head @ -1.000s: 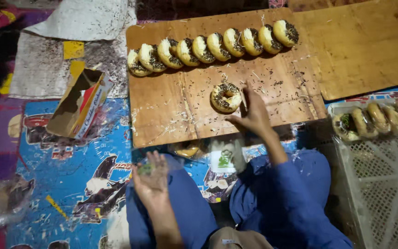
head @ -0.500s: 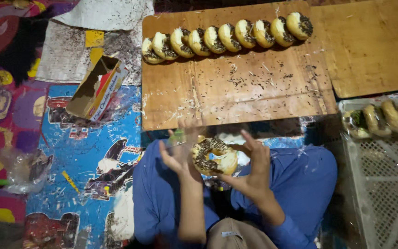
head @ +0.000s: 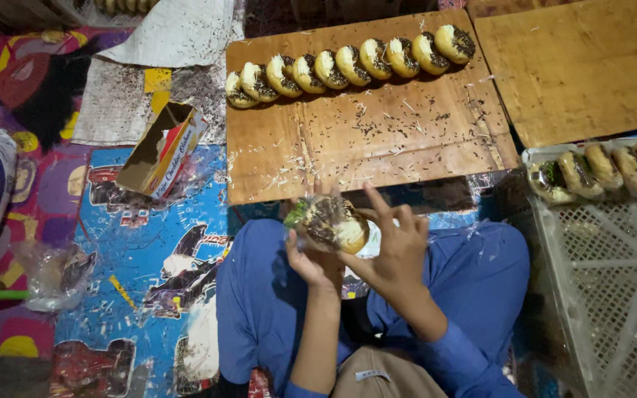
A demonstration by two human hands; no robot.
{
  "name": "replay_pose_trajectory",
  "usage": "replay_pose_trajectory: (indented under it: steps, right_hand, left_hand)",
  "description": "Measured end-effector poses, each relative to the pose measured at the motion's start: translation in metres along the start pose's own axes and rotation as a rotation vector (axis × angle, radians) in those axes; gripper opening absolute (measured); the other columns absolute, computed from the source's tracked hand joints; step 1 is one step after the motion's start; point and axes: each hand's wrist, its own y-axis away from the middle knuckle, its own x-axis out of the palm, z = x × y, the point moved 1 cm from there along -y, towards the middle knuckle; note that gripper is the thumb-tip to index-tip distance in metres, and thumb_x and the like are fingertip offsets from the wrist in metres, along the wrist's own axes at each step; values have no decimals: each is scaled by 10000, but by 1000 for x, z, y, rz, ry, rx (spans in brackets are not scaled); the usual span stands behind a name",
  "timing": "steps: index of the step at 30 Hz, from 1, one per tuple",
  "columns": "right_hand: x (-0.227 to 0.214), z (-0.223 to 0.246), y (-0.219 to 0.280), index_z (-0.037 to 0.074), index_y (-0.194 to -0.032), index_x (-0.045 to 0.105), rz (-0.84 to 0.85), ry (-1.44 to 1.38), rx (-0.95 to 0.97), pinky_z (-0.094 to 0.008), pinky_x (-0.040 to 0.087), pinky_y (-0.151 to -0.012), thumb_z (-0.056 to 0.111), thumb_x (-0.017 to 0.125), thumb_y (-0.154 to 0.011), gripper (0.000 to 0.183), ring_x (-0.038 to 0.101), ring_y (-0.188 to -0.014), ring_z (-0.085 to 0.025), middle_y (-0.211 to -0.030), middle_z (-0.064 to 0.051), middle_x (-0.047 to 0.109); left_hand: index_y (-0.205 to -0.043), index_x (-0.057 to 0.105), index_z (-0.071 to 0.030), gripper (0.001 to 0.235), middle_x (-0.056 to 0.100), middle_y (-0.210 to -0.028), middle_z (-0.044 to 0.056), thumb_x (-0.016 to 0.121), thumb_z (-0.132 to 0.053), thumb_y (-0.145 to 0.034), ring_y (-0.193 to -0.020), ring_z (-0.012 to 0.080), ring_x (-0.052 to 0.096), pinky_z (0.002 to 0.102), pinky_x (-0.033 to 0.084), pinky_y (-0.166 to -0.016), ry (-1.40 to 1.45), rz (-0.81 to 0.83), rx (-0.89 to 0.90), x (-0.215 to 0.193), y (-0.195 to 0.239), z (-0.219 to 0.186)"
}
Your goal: The person sits on the floor and repeatedly picks up doughnuts from a wooden board, places them into small plastic bags, and arranges the filled bags into a white plastic crate.
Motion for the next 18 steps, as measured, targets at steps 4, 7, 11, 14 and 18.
replay_pose_trajectory:
  steps: [4, 7, 11, 14, 18]
  right_hand:
    - [3, -5, 10, 100, -1511, 435, -49, -61, -24, -417, 341, -877, 432, 927, -615, 1074, 550, -962, -219, -1134, 14, 743]
    - [-11, -13, 20, 103, -1533, 436, -75, -282, 61, -400, 362, -982, 358, 893, -616, 1056, 584, -1040, -188, -1193, -29, 707]
    - [-24, -20, 19, 96, -1531, 433, -35, -280, 61, -410, 365, -964, 358, 914, -609, 1073, 591, -1010, -183, -1133, 1, 748]
    - [-21, -17, 15, 93, -1506, 447, 21, -136, -43, -436, 339, -906, 375, 918, -556, 1098, 555, -962, -223, -1136, -6, 760]
    - [-5, -8, 19, 109, -1486, 469, 41, -80, -44, -419, 332, -859, 433, 932, -520, 1119, 517, -923, -254, -1073, -22, 712]
  left_hand:
    - [-1379, 546, -98, 423, 427, -1590, 208, 548, -321, -1020, -1499, 449, 354, 618, 312, -1207, -64, -86, 45, 0, -8, -12]
    - [-1363, 555, -117, 374, 415, -1604, 170, 534, -304, -1040, -1549, 423, 339, 597, 332, -1267, -343, -26, 117, -7, -9, -23]
    - [-1374, 544, -131, 371, 391, -1615, 273, 527, -304, -1045, -1480, 498, 355, 609, 338, -1202, -133, 15, -43, -11, 2, -18]
    - [-1470, 490, -148, 436, 348, -1650, 305, 520, -331, -1075, -1498, 484, 353, 582, 322, -1226, 70, 147, -104, -2, 5, -10]
    - [-1574, 397, -207, 607, 358, -1626, 238, 543, -354, -1004, -1500, 473, 372, 574, 313, -1249, 25, 164, -15, 15, 0, -6]
